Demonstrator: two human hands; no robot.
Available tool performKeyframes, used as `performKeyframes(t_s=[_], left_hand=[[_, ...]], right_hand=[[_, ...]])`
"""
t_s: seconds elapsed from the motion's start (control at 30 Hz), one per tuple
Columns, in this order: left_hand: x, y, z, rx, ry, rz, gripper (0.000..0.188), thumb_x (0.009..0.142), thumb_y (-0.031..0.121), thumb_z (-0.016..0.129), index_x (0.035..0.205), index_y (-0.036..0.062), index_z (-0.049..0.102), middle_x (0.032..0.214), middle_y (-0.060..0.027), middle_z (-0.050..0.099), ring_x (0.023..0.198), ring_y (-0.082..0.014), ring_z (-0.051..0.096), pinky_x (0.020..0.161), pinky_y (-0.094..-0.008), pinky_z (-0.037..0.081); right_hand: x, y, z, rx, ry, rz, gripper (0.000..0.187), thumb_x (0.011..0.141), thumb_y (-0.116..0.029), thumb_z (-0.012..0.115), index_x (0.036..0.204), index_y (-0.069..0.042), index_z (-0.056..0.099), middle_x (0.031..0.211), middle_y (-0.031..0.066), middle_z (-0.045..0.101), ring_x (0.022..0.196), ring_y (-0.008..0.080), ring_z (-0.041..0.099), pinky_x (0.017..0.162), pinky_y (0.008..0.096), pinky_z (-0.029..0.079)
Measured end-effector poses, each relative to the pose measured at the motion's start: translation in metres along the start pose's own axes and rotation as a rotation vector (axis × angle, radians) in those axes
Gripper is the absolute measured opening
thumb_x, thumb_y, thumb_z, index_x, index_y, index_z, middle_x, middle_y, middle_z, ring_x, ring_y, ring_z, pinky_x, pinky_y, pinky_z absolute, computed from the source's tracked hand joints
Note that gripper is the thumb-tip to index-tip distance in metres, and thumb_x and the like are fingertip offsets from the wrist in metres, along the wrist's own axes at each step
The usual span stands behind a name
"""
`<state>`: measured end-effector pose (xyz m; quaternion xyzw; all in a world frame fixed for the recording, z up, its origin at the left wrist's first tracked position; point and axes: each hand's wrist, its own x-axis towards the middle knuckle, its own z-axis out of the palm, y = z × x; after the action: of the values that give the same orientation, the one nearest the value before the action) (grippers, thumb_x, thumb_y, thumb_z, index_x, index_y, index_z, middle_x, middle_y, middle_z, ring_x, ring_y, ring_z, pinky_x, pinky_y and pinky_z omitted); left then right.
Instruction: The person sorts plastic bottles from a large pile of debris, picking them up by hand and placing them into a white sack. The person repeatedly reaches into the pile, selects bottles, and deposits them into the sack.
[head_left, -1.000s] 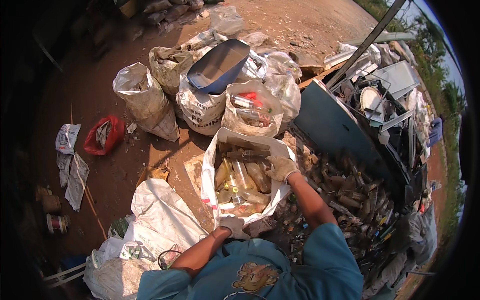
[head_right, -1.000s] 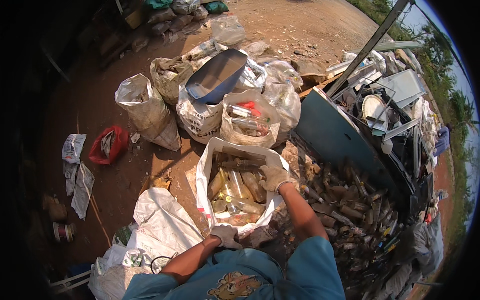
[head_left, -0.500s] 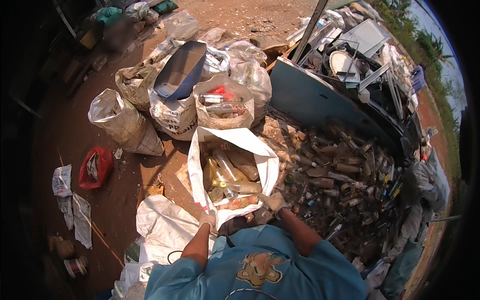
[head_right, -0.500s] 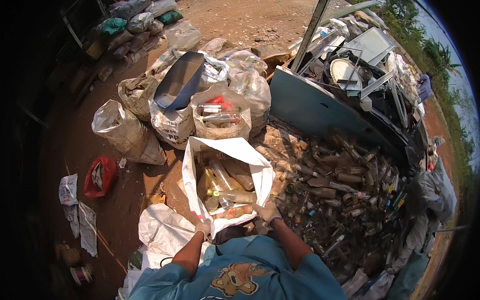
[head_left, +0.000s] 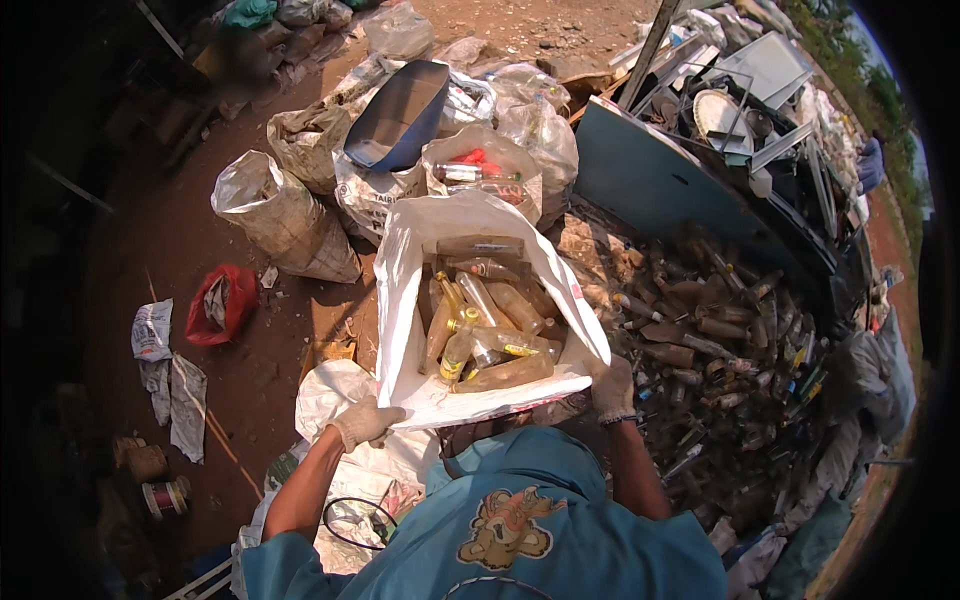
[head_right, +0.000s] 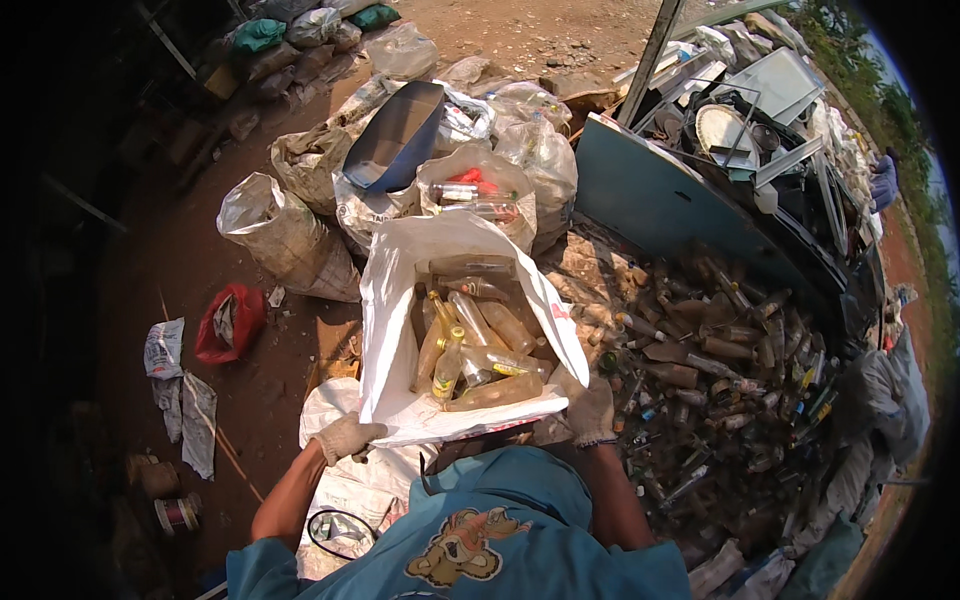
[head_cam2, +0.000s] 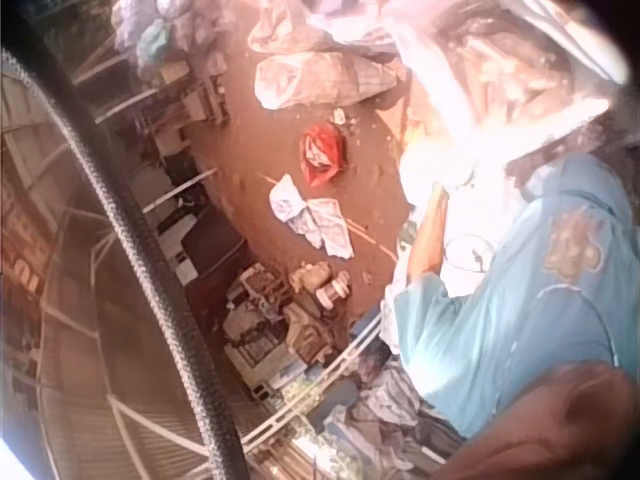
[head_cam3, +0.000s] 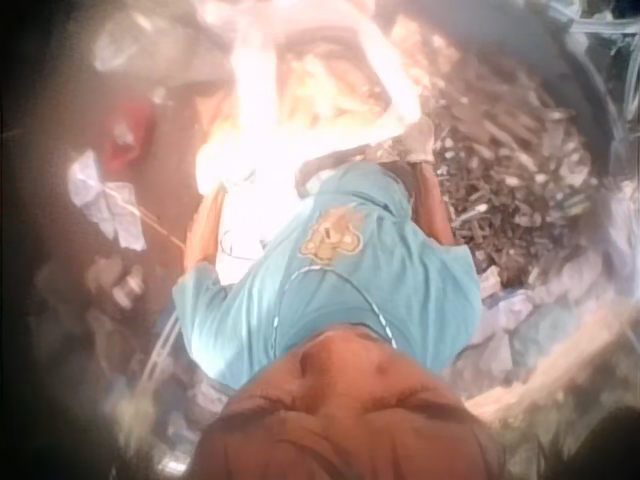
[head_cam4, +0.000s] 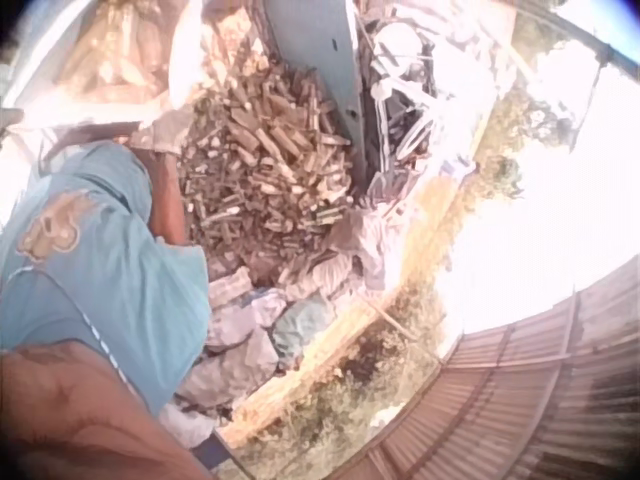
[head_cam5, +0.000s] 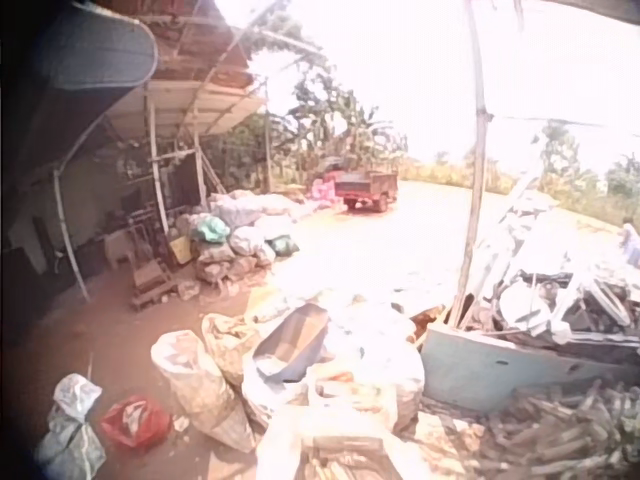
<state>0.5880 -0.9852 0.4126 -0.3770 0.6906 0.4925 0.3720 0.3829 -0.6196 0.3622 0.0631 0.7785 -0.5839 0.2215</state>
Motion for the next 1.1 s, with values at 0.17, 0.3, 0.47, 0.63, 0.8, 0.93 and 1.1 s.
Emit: performKeyframes(t_s=[0.17, 0.3, 0.47, 0.63, 0.8, 0.93, 1.1], left_hand=[[-0.006, 0.025, 0.017, 0.171, 0.088, 0.114, 0.056, 0.095, 0.047, 0.063, 0.071, -0.0035, 0.068, 0.059, -0.0095, 0.062, 0.051, -0.0194, 0.059, 0.055, -0.0342, 0.046], [0.033, 0.038, 0.000, -0.118, 0.024, 0.124, 0.043, 0.095, 0.038, 0.067, 0.078, -0.0016, 0.068, 0.063, -0.0054, 0.062, 0.053, -0.0147, 0.060, 0.052, -0.0306, 0.047], [0.079, 0.048, -0.029, -0.489, 0.392, 0.056, 0.067, 0.079, 0.045, 0.083, 0.117, -0.0051, 0.058, 0.096, -0.0140, 0.065, 0.078, -0.0234, 0.068, 0.057, -0.0374, 0.057], [0.122, 0.008, -0.054, -0.635, 0.474, -0.030, 0.034, 0.083, 0.021, 0.072, 0.104, -0.0045, 0.062, 0.084, -0.0139, 0.066, 0.068, -0.0219, 0.068, 0.053, -0.0393, 0.058], [0.060, 0.017, -0.062, -0.345, 0.272, 0.226, 0.020, 0.089, 0.014, 0.069, 0.085, -0.0057, 0.069, 0.072, -0.0113, 0.068, 0.050, -0.0206, 0.065, 0.046, -0.0344, 0.055], [0.031, 0.014, -0.084, 0.141, 0.274, 0.064, 0.031, 0.083, 0.022, 0.075, 0.082, -0.0090, 0.071, 0.068, -0.0108, 0.069, 0.053, -0.0178, 0.064, 0.054, -0.0338, 0.054], [0.035, 0.052, -0.079, 0.573, 0.614, 0.099, 0.089, 0.069, 0.040, 0.084, 0.142, 0.0022, 0.050, 0.131, -0.0295, 0.058, 0.120, -0.0434, 0.062, 0.099, -0.0514, 0.050]], right_hand=[[0.012, 0.015, -0.043, -0.429, 0.131, -0.094, 0.028, 0.093, -0.015, 0.067, 0.106, 0.008, 0.074, 0.086, 0.0092, 0.075, 0.080, 0.0130, 0.070, 0.069, 0.0304, 0.053], [0.030, -0.021, -0.049, -0.099, 0.235, 0.268, 0.032, 0.092, -0.025, 0.068, 0.101, 0.005, 0.076, 0.081, 0.0098, 0.074, 0.074, 0.0190, 0.070, 0.069, 0.0366, 0.052], [0.014, -0.007, -0.013, -0.483, -0.152, -0.375, 0.037, 0.095, -0.031, 0.066, 0.098, 0.005, 0.074, 0.072, 0.0071, 0.070, 0.066, 0.0176, 0.066, 0.062, 0.0387, 0.051], [0.023, -0.012, -0.012, -0.298, 0.106, -0.144, 0.037, 0.092, -0.033, 0.068, 0.089, 0.004, 0.073, 0.075, 0.0132, 0.072, 0.069, 0.0237, 0.068, 0.067, 0.0380, 0.052], [0.024, -0.051, -0.041, -0.664, 0.101, 0.073, 0.068, 0.084, -0.044, 0.074, 0.138, -0.005, 0.059, 0.118, 0.0238, 0.071, 0.106, 0.0341, 0.071, 0.087, 0.0435, 0.054], [0.069, -0.090, -0.020, -0.687, 0.011, -0.129, 0.092, 0.075, -0.052, 0.079, 0.143, 0.001, 0.046, 0.138, 0.0277, 0.060, 0.127, 0.0374, 0.061, 0.106, 0.0427, 0.050], [0.171, -0.111, 0.027, -0.987, -0.238, 0.059, 0.099, 0.069, -0.046, 0.085, 0.147, -0.001, 0.045, 0.134, 0.0233, 0.065, 0.123, 0.0360, 0.065, 0.102, 0.0488, 0.053]])
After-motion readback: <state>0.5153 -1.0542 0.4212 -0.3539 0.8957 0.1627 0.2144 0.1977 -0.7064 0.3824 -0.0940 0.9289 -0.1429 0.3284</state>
